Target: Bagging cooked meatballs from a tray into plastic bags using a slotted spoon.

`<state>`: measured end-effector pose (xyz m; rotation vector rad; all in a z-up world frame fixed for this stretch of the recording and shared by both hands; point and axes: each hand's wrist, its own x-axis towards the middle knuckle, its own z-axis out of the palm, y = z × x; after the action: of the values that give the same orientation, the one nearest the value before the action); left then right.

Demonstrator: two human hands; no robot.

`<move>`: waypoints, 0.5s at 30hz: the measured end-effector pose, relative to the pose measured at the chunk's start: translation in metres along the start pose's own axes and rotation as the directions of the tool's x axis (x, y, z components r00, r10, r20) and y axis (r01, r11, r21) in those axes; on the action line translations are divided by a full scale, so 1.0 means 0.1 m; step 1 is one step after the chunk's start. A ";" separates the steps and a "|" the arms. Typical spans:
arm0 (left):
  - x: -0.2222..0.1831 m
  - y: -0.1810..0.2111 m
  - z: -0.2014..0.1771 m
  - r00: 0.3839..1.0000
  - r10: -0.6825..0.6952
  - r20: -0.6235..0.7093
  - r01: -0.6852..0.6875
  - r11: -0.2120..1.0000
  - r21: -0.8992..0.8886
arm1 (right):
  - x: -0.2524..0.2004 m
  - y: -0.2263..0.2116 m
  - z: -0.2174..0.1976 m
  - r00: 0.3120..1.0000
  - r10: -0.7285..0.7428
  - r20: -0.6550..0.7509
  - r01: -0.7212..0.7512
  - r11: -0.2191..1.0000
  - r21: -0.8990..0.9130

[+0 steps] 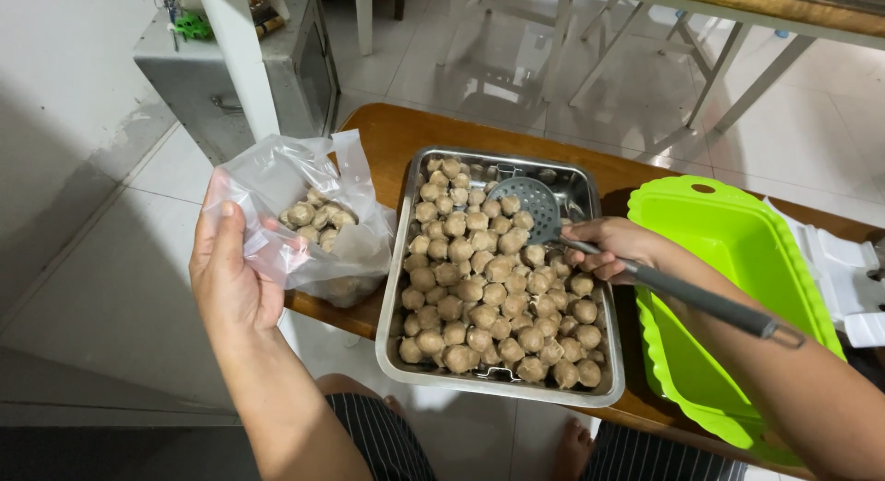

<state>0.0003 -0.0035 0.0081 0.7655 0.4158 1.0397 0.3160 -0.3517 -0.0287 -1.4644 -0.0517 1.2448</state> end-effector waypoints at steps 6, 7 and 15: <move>0.01 -0.01 -0.03 1.000 0.003 -0.004 -0.003 1.000 -0.004 | -0.14 -0.01 -0.02 0.998 0.058 0.002 -0.057 0.975 0.214; -0.02 0.02 -0.01 1.000 0.002 -0.005 -0.002 1.000 0.002 | -0.12 0.01 -0.06 0.999 0.044 -0.005 -0.042 0.975 0.219; -0.01 0.01 -0.01 1.000 0.009 -0.003 -0.009 1.000 -0.003 | -0.11 0.01 -0.24 0.999 0.015 -0.050 0.000 0.959 0.285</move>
<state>-0.0016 -0.0039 0.0081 0.7638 0.4129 1.0500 0.3272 -0.3755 -0.0280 -1.2453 0.1629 1.1666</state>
